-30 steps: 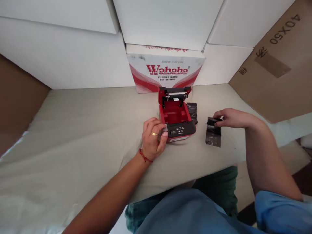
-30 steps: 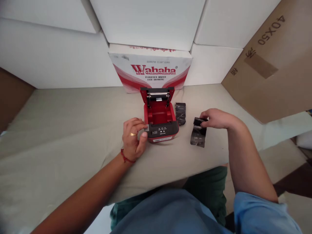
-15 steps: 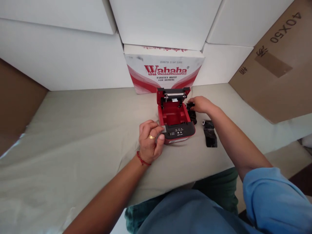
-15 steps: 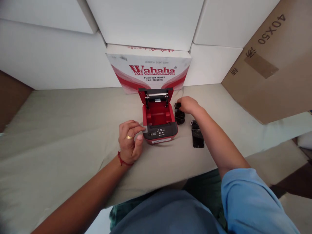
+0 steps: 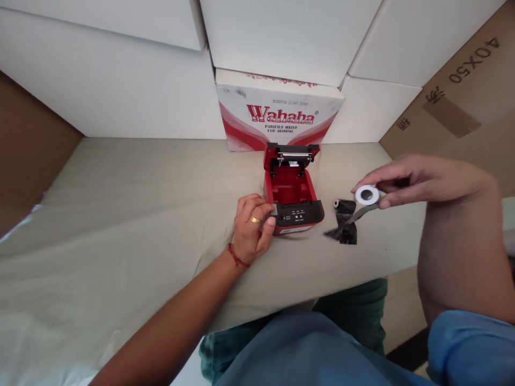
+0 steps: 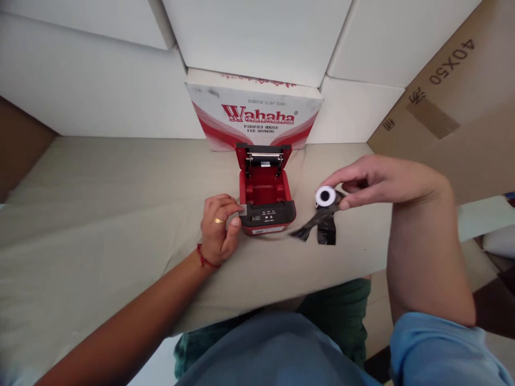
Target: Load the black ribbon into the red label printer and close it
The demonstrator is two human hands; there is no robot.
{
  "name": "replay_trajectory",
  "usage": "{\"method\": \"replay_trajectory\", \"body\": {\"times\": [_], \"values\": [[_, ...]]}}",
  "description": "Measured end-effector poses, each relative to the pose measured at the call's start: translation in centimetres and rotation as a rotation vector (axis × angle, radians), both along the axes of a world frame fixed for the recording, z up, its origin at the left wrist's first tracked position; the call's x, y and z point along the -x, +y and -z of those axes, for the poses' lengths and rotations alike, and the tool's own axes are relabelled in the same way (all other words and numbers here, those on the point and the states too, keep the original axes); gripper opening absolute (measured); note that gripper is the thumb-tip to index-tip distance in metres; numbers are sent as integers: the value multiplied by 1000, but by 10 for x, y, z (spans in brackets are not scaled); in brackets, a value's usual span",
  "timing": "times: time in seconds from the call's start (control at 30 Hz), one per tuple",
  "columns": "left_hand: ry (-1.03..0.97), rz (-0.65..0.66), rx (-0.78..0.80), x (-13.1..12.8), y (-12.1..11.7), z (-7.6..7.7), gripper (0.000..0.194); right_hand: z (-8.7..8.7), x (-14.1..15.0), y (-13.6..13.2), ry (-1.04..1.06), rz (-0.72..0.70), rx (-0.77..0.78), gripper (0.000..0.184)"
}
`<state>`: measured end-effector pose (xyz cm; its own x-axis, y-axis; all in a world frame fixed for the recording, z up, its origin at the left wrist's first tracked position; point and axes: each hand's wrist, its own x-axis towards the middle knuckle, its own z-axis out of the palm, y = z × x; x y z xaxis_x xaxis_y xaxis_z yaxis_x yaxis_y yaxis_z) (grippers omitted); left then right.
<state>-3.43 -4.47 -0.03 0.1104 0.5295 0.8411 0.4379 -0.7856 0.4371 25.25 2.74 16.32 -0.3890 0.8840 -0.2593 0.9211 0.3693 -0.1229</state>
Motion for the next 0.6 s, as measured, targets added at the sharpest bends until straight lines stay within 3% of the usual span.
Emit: {"method": "replay_trajectory", "body": {"times": [0.3,0.47,0.6], "values": [[22,5,-3,2,0,0,17,-10,77,-17,136,-114,91,46],[30,16,2,2,3,1,17,4,94,-10,-72,-46,14,46],[35,21,25,2,4,3,17,21,92,-6,-29,-51,-36,56]]}}
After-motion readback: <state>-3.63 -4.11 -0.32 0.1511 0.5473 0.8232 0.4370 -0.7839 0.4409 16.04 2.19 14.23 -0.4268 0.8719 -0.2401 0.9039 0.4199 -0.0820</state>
